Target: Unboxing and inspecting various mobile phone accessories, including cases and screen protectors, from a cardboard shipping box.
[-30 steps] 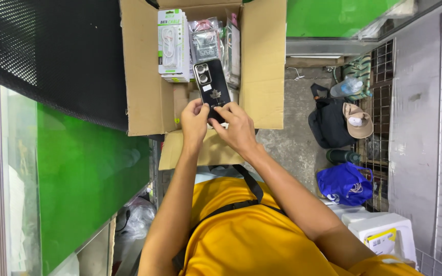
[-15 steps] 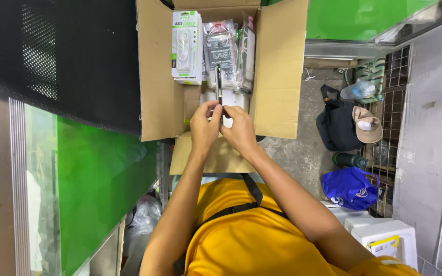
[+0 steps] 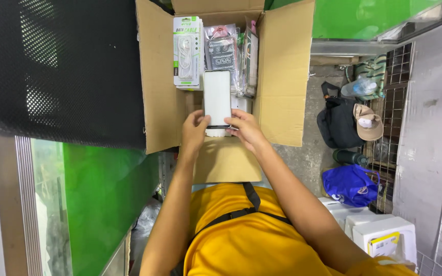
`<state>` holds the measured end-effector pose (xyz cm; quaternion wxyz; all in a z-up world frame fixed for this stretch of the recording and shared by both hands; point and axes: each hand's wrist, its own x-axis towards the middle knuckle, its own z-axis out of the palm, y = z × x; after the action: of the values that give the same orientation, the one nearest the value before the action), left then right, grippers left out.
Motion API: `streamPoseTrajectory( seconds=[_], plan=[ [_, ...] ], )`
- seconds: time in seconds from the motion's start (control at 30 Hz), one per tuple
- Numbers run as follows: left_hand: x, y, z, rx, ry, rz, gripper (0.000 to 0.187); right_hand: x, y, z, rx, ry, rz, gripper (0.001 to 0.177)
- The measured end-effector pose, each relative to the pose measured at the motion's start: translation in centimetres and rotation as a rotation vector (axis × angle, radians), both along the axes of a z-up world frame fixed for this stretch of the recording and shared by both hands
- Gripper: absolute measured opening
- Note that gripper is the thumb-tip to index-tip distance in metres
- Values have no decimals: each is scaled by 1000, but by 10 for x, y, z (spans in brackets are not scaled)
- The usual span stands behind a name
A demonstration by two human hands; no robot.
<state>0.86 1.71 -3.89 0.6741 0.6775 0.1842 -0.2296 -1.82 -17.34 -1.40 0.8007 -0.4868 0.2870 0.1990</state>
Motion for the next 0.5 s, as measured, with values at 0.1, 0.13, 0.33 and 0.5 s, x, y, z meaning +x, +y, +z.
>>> streamPoseTrajectory(
  seconds=[0.1, 0.13, 0.33, 0.5],
  plan=[
    [0, 3, 10, -53, 124, 13, 41, 10, 6, -1, -68, 7, 48, 28],
    [0, 4, 13, -55, 126, 11, 41, 15, 6, 1, -69, 10, 46, 28],
    [-3, 25, -10, -55, 43, 16, 33, 47, -3, -53, -733, -142, 175, 42],
    [-8, 36, 9, 107, 23, -56, 28, 87, -2, -33, -1264, -297, 445, 53]
  ],
)
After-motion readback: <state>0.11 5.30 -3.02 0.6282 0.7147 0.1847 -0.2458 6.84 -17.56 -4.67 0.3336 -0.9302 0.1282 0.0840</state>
